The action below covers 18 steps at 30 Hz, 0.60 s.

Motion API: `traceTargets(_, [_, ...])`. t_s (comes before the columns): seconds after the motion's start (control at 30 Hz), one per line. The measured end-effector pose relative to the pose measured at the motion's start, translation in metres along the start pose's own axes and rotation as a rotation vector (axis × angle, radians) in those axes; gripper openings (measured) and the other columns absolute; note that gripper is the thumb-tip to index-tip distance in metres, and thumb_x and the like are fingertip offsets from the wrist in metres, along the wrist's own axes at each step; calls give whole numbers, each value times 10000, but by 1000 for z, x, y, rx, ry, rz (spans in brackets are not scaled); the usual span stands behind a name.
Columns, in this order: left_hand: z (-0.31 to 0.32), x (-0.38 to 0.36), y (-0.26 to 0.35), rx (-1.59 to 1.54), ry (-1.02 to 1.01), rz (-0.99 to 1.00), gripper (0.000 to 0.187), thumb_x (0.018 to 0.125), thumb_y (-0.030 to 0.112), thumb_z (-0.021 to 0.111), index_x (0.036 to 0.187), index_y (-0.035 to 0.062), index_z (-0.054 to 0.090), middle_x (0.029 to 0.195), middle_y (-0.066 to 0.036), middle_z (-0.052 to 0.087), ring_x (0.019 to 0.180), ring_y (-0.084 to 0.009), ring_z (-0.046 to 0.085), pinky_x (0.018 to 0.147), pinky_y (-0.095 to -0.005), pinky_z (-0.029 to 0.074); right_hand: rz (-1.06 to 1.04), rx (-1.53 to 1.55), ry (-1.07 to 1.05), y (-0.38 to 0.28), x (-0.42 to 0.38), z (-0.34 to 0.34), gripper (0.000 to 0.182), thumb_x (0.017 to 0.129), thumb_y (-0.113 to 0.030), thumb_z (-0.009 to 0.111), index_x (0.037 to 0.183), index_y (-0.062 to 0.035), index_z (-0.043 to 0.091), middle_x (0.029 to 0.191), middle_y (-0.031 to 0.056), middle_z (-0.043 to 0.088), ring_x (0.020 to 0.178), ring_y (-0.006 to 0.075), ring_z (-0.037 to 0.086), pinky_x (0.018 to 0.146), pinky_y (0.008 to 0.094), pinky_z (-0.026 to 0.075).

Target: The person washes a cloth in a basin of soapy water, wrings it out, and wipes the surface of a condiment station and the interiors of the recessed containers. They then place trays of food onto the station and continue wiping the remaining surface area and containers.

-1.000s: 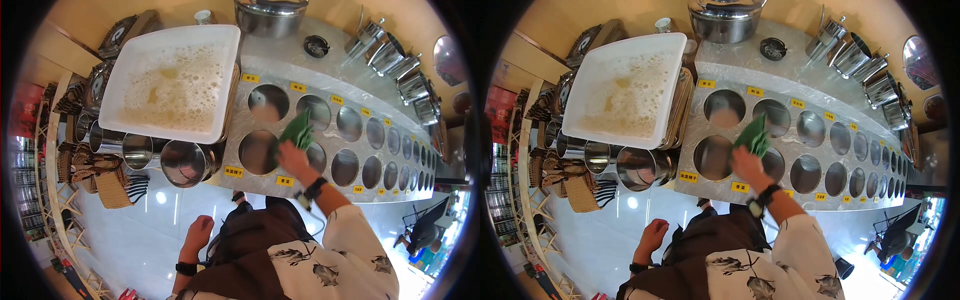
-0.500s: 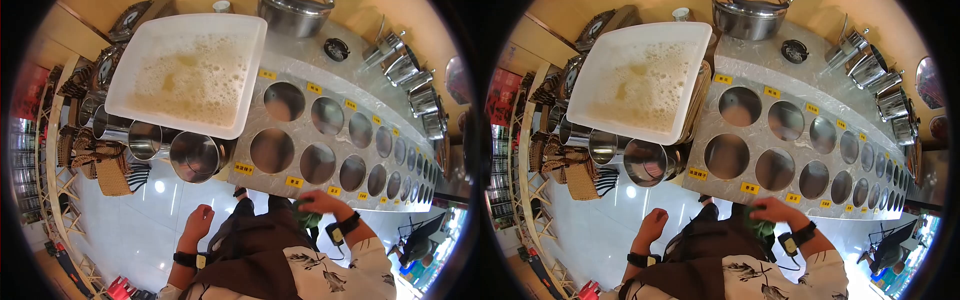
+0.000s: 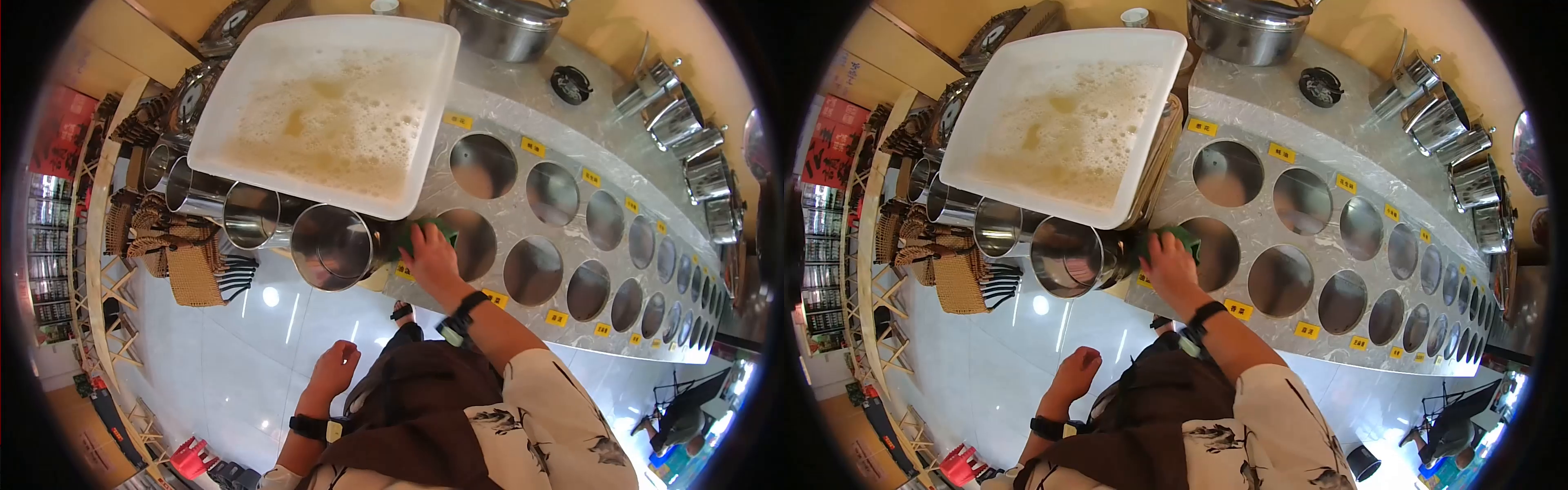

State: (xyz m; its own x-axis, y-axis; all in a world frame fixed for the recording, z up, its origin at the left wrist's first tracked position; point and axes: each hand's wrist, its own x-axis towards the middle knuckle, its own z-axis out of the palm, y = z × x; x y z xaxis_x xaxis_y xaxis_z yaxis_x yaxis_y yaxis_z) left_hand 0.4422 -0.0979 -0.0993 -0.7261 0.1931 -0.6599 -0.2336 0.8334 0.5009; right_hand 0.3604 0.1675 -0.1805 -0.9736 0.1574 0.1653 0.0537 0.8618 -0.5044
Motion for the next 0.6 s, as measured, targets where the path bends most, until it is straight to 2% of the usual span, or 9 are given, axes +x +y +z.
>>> traceTargets(0.1, [5, 2, 10, -55, -47, 31, 288, 916, 230, 589, 1084, -4, 585, 1006, -169, 676, 941, -278, 656, 817, -346, 506, 18, -78, -101, -11, 10, 3, 455, 804, -267, 664, 1175, -38, 533, 1000, 126, 514, 857, 306, 593, 698, 400, 530])
traceTargets(0.17, [12, 5, 18, -55, -75, 30, 288, 914, 228, 591, 1085, -4, 584, 1002, -166, 677, 940, -275, 656, 815, -344, 506, -73, -144, -255, -12, 1, 1, 468, 786, -223, 654, 1202, -50, 529, 1014, 130, 509, 848, 307, 587, 693, 400, 528])
traceTargets(0.2, [15, 6, 23, -57, -105, 39, 288, 913, 226, 594, 1086, -4, 584, 999, -163, 677, 939, -273, 656, 813, -342, 507, -69, -146, -256, -11, -9, -4, 468, 786, -223, 654, 1202, -50, 529, 1014, 130, 509, 848, 307, 587, 693, 400, 528])
traceTargets(0.27, [18, 8, 33, -58, -126, 64, 287, 911, 220, 596, 1089, -5, 583, 999, -161, 678, 933, -269, 656, 811, -340, 507, -215, -45, -318, -2, -38, -19, 480, 775, -205, 647, 1220, -70, 529, 1033, 137, 505, 859, 316, 589, 688, 399, 530])
traceTargets(0.3, [18, 6, 35, -56, -147, 79, 286, 909, 215, 599, 1091, -5, 583, 1000, -159, 679, 927, -264, 656, 809, -339, 507, -225, -16, -366, 4, -52, -29, 478, 777, -200, 645, 1229, -91, 529, 1040, 135, 503, 858, 313, 593, 690, 400, 530])
traceTargets(0.47, [9, 1, 25, -143, -46, 83, 293, 907, 232, 600, 1083, -2, 588, 993, -157, 679, 903, -265, 653, 802, -342, 506, -224, -5, -525, 55, -115, -91, 491, 768, -190, 680, 1235, -162, 534, 1026, 106, 517, 905, 297, 599, 717, 406, 524])
traceTargets(0.6, [4, -8, 2, -94, -6, -6, 297, 902, 251, 604, 1073, 9, 595, 996, -161, 677, 918, -278, 653, 813, -349, 506, -239, -25, -548, 51, -110, -99, 458, 777, -206, 680, 1211, -158, 543, 1011, 99, 521, 916, 296, 594, 710, 407, 522])
